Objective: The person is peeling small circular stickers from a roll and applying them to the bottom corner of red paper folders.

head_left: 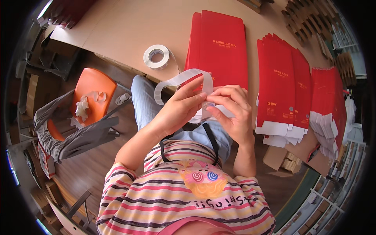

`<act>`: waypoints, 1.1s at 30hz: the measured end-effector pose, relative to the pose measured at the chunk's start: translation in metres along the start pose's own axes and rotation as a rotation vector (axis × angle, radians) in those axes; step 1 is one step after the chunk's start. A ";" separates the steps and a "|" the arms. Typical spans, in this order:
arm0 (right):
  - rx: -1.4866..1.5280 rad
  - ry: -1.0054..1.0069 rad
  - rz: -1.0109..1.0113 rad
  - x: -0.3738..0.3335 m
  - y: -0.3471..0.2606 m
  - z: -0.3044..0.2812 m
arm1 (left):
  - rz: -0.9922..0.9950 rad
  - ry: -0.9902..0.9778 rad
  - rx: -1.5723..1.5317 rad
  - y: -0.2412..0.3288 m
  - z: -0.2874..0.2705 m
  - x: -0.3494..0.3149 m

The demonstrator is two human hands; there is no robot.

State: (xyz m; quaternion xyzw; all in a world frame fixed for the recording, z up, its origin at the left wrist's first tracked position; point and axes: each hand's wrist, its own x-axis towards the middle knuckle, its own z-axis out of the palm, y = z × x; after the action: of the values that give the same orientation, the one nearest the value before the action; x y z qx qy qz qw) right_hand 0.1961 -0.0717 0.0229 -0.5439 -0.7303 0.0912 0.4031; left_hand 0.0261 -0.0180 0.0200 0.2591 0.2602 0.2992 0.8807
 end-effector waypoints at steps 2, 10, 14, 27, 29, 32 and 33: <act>-0.002 0.028 0.000 -0.002 0.000 -0.001 | -0.005 0.138 0.096 0.000 0.010 -0.002; -0.347 0.074 -0.219 -0.003 -0.003 0.001 | 0.104 -0.013 0.286 -0.008 -0.013 0.016; -0.496 0.040 -0.362 -0.007 0.001 0.002 | 0.041 0.052 0.447 0.001 -0.007 0.017; -0.237 0.110 -0.278 -0.005 0.012 0.008 | 0.009 -0.047 0.166 0.004 -0.014 0.016; -0.296 0.070 -0.236 -0.001 0.010 0.006 | 0.078 0.069 0.328 -0.005 -0.014 0.017; -0.383 0.074 -0.241 -0.001 0.006 0.009 | 0.270 0.010 0.456 -0.016 -0.020 0.023; -0.381 0.072 -0.241 -0.002 0.004 0.010 | 0.269 0.014 0.455 -0.017 -0.019 0.023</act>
State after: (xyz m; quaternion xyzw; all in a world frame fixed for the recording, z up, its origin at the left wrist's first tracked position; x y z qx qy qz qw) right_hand 0.1926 -0.0684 0.0132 -0.5220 -0.7792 -0.1164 0.3269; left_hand 0.0373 -0.0085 -0.0114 0.4806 0.2899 0.3490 0.7505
